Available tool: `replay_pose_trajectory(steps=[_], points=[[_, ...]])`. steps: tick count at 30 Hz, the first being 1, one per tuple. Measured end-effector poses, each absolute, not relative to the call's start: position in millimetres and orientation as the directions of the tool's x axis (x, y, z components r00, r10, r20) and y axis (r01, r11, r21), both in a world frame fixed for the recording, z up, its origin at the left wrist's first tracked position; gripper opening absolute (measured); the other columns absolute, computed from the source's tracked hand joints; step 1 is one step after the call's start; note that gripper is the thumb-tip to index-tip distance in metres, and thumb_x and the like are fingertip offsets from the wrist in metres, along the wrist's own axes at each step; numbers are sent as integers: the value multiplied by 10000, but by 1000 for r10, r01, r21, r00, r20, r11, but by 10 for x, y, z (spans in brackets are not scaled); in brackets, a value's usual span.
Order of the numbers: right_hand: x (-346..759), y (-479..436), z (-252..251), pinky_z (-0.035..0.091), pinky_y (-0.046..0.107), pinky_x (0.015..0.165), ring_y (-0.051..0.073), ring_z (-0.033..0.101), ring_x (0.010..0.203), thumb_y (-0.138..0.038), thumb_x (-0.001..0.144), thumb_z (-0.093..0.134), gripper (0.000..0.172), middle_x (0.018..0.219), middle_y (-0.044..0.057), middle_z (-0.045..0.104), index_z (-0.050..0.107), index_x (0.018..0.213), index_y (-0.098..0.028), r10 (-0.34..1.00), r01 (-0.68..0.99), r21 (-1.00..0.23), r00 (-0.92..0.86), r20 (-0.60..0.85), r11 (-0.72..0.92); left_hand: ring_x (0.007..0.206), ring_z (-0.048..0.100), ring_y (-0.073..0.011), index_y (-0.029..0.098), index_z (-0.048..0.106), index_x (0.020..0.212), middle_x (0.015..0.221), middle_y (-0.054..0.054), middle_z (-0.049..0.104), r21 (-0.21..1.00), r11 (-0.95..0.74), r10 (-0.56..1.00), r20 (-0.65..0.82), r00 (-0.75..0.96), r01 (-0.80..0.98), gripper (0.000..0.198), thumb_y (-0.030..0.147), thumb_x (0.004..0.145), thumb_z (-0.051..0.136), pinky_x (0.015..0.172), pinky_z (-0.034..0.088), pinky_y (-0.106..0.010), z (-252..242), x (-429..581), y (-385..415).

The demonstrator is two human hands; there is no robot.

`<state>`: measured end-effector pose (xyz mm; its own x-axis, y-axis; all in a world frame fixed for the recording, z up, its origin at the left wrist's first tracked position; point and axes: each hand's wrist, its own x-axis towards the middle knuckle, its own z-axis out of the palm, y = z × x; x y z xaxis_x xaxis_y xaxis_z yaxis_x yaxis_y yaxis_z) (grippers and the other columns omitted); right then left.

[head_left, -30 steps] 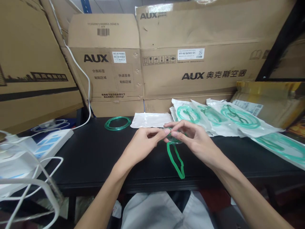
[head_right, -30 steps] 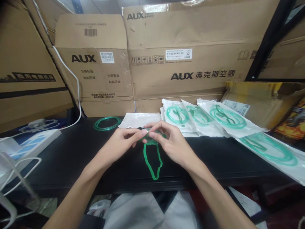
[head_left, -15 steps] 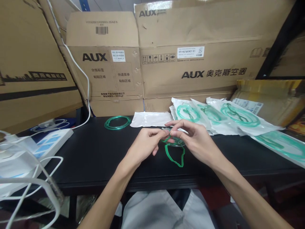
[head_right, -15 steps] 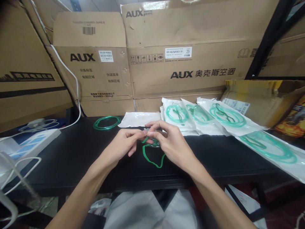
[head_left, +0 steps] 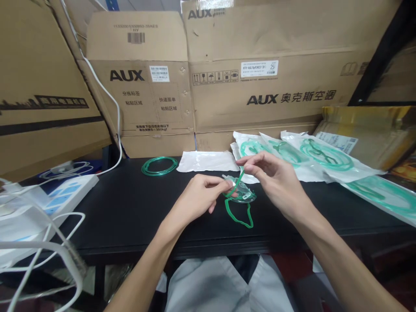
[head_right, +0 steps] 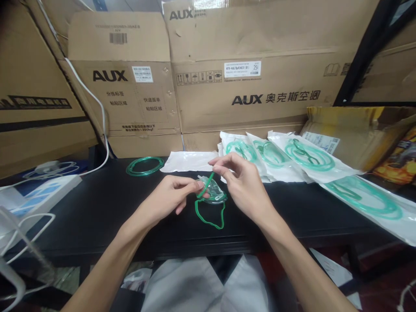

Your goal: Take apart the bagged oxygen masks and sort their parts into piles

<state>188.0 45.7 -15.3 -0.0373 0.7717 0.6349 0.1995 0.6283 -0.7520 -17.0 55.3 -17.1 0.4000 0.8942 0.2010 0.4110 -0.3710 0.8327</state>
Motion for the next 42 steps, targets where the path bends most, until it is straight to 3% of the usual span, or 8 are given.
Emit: replay_pose_trajectory(steps=[10,15,21,27,30,33,36,42], points=[[2051,424,-44,570,386,855,252,689,1038,-346,919,744,137,995,52,728,674,862,-243,713,162,-745,218,666,647,465,421,-120,219,804,807,429,52,432,780,-388,880,154,449,492,468,588,935,547,540,325,-253,-151,-186,502],[1909,365,-47,536,375,902,241,674,1027,-268,942,704,93,999,46,727,695,853,-239,734,213,-714,-28,678,667,514,444,-123,204,675,664,496,45,479,747,-444,858,197,474,495,467,547,950,536,535,313,-259,-144,-172,464],[1755,267,-56,527,323,886,223,661,1060,-243,970,659,97,1026,42,716,698,882,-231,732,186,-708,-173,659,681,562,507,-137,259,761,873,578,53,572,689,-467,841,153,518,554,240,433,916,601,538,323,-259,-158,-123,429],[1707,211,-55,538,319,867,212,671,1029,-230,969,665,74,1049,39,722,728,930,-225,720,190,-695,-210,661,693,571,434,-123,231,762,797,576,47,493,709,-474,864,260,431,523,464,618,942,549,542,284,-258,-199,-83,438],[1684,214,-70,564,318,908,212,670,1110,-268,954,700,192,1164,34,720,727,1143,-253,733,177,-711,-137,667,680,572,453,-121,211,755,813,558,49,492,733,-455,883,299,362,506,484,595,980,512,565,314,-257,-208,-91,486],[1713,282,-112,585,327,860,218,680,1089,-341,955,698,264,1167,41,714,696,1207,-263,765,246,-741,0,644,625,578,479,-117,184,730,751,548,45,520,767,-450,891,353,286,457,481,578,970,561,597,352,-253,-189,-112,535],[1764,370,-160,584,361,782,233,701,969,-440,940,700,274,1047,49,722,688,1134,-245,812,319,-785,72,579,531,616,511,-120,197,778,878,633,38,593,829,-456,887,395,239,325,380,534,956,619,601,377,-239,-161,-136,563],[1714,383,-165,560,372,773,257,702,918,-551,876,739,383,969,69,729,707,1051,-212,900,244,-872,-15,435,426,930,652,-180,187,781,1069,946,-17,739,852,-518,806,456,376,77,283,406,989,620,858,497,-264,-140,-145,553]])
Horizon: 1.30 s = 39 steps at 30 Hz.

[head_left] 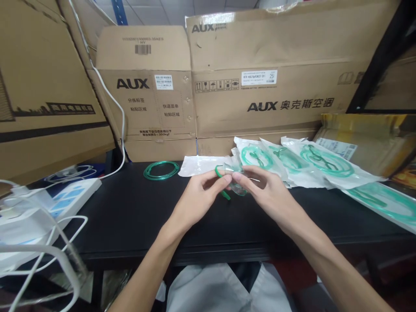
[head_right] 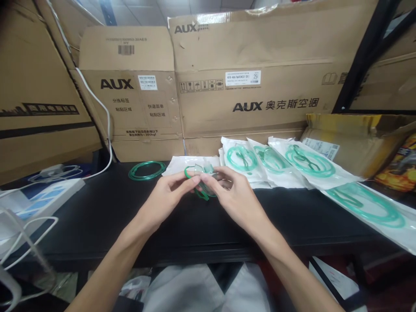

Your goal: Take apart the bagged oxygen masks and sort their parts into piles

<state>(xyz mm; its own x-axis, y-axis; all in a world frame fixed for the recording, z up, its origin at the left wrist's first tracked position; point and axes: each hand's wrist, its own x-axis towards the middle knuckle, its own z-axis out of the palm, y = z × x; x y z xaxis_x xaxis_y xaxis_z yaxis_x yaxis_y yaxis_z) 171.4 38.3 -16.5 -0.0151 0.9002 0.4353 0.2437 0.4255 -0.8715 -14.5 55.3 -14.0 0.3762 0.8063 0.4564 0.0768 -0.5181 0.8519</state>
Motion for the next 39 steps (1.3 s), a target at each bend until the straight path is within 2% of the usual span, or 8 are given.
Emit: replay_pose_trajectory(steps=[5,8,11,16,20,30,35,39], points=[[1704,333,-112,520,342,791,260,671,978,-556,882,736,355,945,48,715,715,948,-208,903,172,-887,-101,417,429,935,663,-196,226,772,1121,985,-13,752,804,-560,766,412,493,198,299,443,995,609,854,493,-289,-132,-164,510],[1751,321,-85,511,351,886,263,647,1086,-509,918,713,287,1039,53,719,725,983,-229,888,93,-888,-147,436,451,793,613,-165,256,747,1147,983,-3,736,738,-592,792,461,399,322,366,518,891,733,756,475,-282,-112,-223,520],[1783,319,-80,495,352,903,254,626,1098,-480,915,725,255,1097,40,709,746,1045,-262,876,121,-870,-144,460,477,853,608,-169,268,712,1161,1112,-11,718,690,-609,793,543,277,390,444,530,816,809,779,473,-286,-93,-278,548],[1778,337,-130,498,361,834,241,629,971,-505,871,769,323,968,16,680,754,1101,-279,878,185,-862,-181,443,473,1240,612,-226,260,644,1344,1385,-54,652,785,-589,784,500,366,189,451,522,978,625,1018,486,-322,-105,-256,555],[1766,353,-156,530,388,895,263,656,1031,-428,845,809,333,999,25,707,751,1138,-282,861,102,-865,-209,463,490,1287,609,-229,260,653,1368,1422,-48,645,834,-547,756,456,470,71,431,482,1002,609,1096,474,-333,-135,-213,555],[1806,349,-70,564,334,928,239,688,1092,-306,783,873,329,1131,33,743,758,1085,-245,849,-4,-857,-135,510,515,1039,717,-214,206,684,1254,1177,-55,748,884,-457,819,375,435,99,428,448,906,743,939,542,-318,-132,-254,605],[1804,359,-108,564,358,930,232,665,1077,-399,813,841,390,1246,35,705,738,1167,-273,837,158,-825,-189,514,542,789,695,-176,194,672,1121,809,0,721,893,-407,858,300,417,195,315,435,919,702,759,505,-277,-184,-269,650],[1824,407,-179,557,361,874,240,639,1052,-426,832,809,415,1239,40,698,722,1211,-278,835,280,-787,-208,509,550,656,628,-164,216,709,1008,708,19,671,798,-435,879,276,388,417,283,479,911,672,663,443,-267,-167,-344,671]])
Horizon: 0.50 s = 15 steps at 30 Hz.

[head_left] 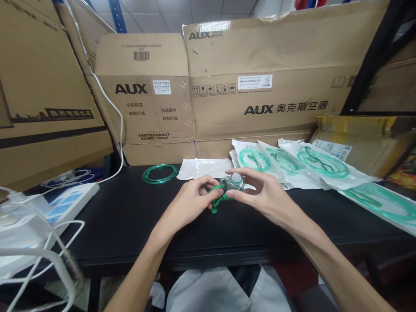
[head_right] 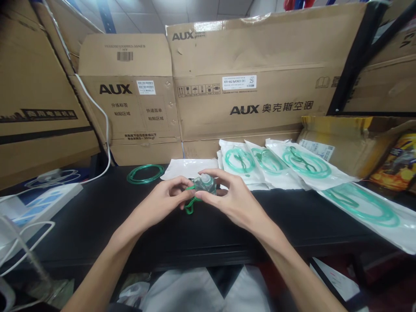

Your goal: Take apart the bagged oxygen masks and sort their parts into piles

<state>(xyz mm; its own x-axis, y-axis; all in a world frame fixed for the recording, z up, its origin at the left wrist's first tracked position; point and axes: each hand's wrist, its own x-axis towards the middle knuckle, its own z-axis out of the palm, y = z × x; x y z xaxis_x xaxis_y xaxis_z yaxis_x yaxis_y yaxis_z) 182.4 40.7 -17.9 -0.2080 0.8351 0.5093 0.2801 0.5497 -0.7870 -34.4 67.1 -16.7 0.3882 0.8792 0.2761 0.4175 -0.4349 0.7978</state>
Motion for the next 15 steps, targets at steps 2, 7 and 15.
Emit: replay_pose_trajectory(steps=[2,7,15], points=[[1853,431,-190,533,359,882,241,640,1053,-394,840,796,380,1190,36,709,722,1189,-262,839,326,-773,-225,496,545,649,597,-163,225,740,967,730,11,674,724,-458,878,275,393,516,310,518,896,671,631,412,-264,-127,-439,683],[1947,482,-160,496,325,825,204,652,930,-303,826,783,294,1048,13,709,698,1097,-224,864,390,-775,-306,400,497,734,610,-191,228,767,934,755,-4,689,629,-403,915,259,309,665,352,564,842,711,664,406,-272,-67,-853,827],[2009,583,-245,492,350,901,230,659,1018,-369,776,837,376,1048,28,697,649,1064,-218,879,363,-813,-325,348,456,875,649,-217,214,782,929,872,-36,734,772,-377,901,177,396,512,325,522,828,757,805,453,-300,24,-1019,828]])
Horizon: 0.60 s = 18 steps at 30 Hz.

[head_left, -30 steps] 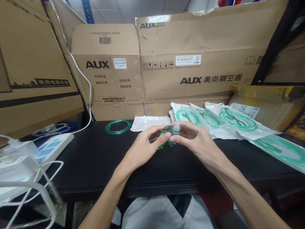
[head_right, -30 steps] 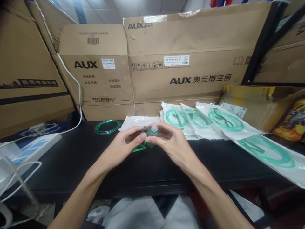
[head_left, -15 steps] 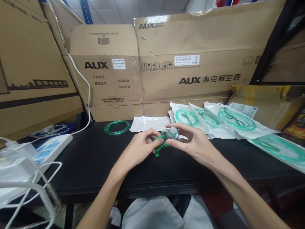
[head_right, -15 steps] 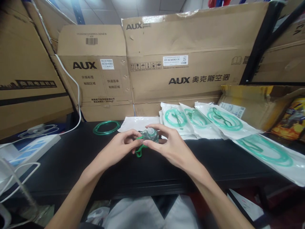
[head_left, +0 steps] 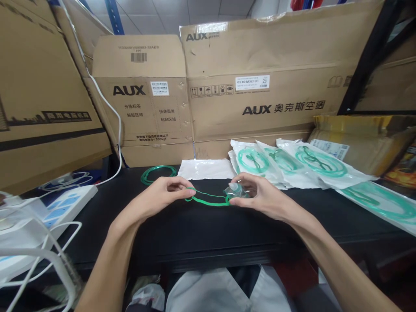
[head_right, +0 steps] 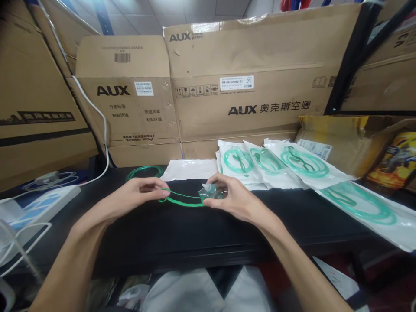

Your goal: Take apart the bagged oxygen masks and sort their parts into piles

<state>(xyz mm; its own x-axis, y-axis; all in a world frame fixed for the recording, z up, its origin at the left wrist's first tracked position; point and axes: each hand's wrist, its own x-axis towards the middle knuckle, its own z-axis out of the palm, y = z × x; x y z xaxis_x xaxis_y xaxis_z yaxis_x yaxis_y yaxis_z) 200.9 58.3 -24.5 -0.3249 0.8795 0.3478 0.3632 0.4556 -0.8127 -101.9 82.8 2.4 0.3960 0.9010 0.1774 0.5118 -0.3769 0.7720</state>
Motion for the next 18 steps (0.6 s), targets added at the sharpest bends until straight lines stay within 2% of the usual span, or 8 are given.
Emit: replay_pose_trajectory(steps=[4,7,12,15,18], points=[[2054,639,-272,497,400,984,277,669,1122,-422,732,874,459,1173,72,730,705,1098,-202,906,338,-856,-306,293,391,863,637,-198,214,789,940,875,-49,729,910,-310,897,184,402,276,255,441,825,799,770,463,-278,107,-998,715],[2076,641,-247,498,419,1012,299,670,1163,-442,736,869,434,1168,75,752,751,1074,-198,910,318,-878,-332,250,357,833,608,-164,209,793,919,871,-44,698,963,-233,916,170,364,135,205,374,803,835,725,461,-237,105,-1042,718],[2065,578,-172,538,381,911,271,711,1037,-456,747,856,420,1103,81,764,755,1041,-174,911,221,-922,-340,234,319,820,572,-115,189,753,819,864,-17,631,969,-228,915,247,319,-96,153,281,777,867,691,465,-165,99,-1042,700],[2058,536,-128,534,378,909,251,707,1001,-447,770,838,397,1066,76,762,744,1039,-172,911,180,-931,-328,249,319,804,602,-96,221,754,930,879,-3,643,949,-195,911,269,313,-246,198,300,788,867,686,479,-146,143,-1006,626],[2071,508,-93,519,364,921,235,700,1006,-428,792,831,363,1057,65,753,738,1041,-181,906,161,-929,-327,268,333,774,626,-88,243,761,1033,950,-4,662,945,-198,925,268,270,-260,317,277,746,891,636,469,-144,183,-1002,593]])
